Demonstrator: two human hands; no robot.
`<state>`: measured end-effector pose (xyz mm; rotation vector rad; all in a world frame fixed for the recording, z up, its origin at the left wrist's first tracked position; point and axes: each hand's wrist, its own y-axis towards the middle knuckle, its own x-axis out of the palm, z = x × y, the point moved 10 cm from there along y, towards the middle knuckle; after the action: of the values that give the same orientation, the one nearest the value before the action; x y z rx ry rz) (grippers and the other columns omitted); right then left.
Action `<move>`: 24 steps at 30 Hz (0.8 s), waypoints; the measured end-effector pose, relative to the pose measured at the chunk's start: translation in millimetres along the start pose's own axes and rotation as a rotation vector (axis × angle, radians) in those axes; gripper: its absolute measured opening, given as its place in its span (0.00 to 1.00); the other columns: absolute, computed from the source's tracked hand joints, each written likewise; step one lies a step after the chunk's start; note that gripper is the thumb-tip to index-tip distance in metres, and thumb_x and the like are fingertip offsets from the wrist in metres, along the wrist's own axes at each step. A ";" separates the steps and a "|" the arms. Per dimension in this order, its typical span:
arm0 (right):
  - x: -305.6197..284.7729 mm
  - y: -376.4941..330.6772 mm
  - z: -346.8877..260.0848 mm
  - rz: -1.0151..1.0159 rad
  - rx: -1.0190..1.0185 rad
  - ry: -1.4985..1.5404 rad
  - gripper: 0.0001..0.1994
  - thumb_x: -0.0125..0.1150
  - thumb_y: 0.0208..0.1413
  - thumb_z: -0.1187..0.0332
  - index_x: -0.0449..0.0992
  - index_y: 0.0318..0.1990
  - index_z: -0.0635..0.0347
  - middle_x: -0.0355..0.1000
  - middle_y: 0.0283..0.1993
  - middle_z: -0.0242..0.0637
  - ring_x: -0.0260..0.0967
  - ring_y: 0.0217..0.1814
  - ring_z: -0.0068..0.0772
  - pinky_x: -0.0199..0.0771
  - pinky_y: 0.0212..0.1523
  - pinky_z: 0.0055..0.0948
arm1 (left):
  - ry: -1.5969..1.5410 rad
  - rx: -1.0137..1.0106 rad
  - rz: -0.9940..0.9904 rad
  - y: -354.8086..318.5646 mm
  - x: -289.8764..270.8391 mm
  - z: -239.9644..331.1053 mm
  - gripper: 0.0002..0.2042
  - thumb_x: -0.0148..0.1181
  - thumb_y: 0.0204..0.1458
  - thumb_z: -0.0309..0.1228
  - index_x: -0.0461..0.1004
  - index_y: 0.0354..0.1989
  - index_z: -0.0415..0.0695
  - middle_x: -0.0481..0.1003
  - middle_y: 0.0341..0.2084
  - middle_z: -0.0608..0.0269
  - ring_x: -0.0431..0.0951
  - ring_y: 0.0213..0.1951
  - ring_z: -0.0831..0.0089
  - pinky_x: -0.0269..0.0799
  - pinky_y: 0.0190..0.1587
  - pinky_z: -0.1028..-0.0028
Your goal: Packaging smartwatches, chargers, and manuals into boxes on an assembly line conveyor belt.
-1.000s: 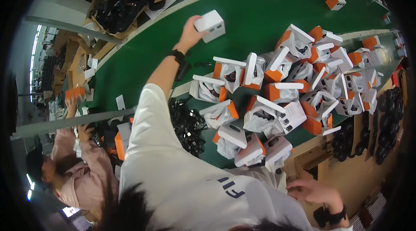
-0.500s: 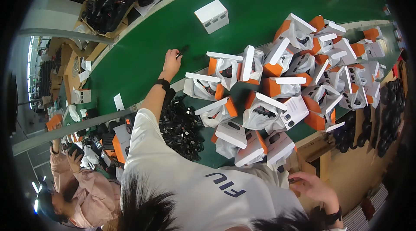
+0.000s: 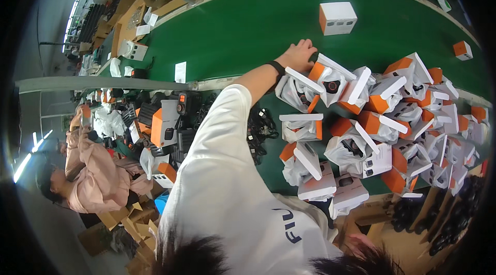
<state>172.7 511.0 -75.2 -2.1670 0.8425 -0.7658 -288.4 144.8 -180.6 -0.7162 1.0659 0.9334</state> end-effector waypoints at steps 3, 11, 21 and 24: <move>-56.8 11.2 68.5 -0.099 -0.070 0.008 0.22 0.51 0.52 0.77 0.58 0.55 0.57 0.58 0.55 0.36 0.61 0.53 0.31 0.61 0.52 0.29 | 0.206 -0.069 -0.004 -7.0 9.7 -14.1 0.20 0.57 0.44 0.45 0.68 0.41 0.44 0.62 0.42 0.56 0.62 0.48 0.61 0.65 0.40 0.53; -372.1 -125.8 296.0 -0.213 -0.131 -0.076 0.21 0.51 0.51 0.78 0.59 0.54 0.57 0.60 0.54 0.36 0.62 0.52 0.30 0.63 0.50 0.28 | 0.122 -0.177 0.096 -25.1 -10.8 -61.4 0.14 0.50 0.50 0.37 0.68 0.38 0.40 0.70 0.36 0.52 0.71 0.40 0.57 0.69 0.39 0.60; -421.6 -178.8 220.6 -0.247 -0.170 -0.040 0.20 0.52 0.50 0.78 0.60 0.53 0.57 0.62 0.52 0.36 0.63 0.50 0.29 0.64 0.47 0.27 | -0.216 -0.119 0.093 -17.1 -8.8 -24.7 0.21 0.56 0.43 0.44 0.66 0.42 0.43 0.72 0.36 0.53 0.72 0.41 0.56 0.66 0.43 0.61; -426.1 -180.7 216.3 -0.238 -0.176 -0.034 0.20 0.52 0.50 0.78 0.61 0.52 0.57 0.62 0.52 0.36 0.63 0.49 0.29 0.65 0.46 0.26 | -0.109 -0.117 0.056 4.3 10.8 -16.2 0.22 0.58 0.41 0.48 0.68 0.40 0.47 0.72 0.35 0.57 0.73 0.41 0.61 0.65 0.43 0.63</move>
<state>124.5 1008.2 -182.3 -2.4616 0.6634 -0.7933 -296.7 136.0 -196.4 -0.7258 0.9453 1.0779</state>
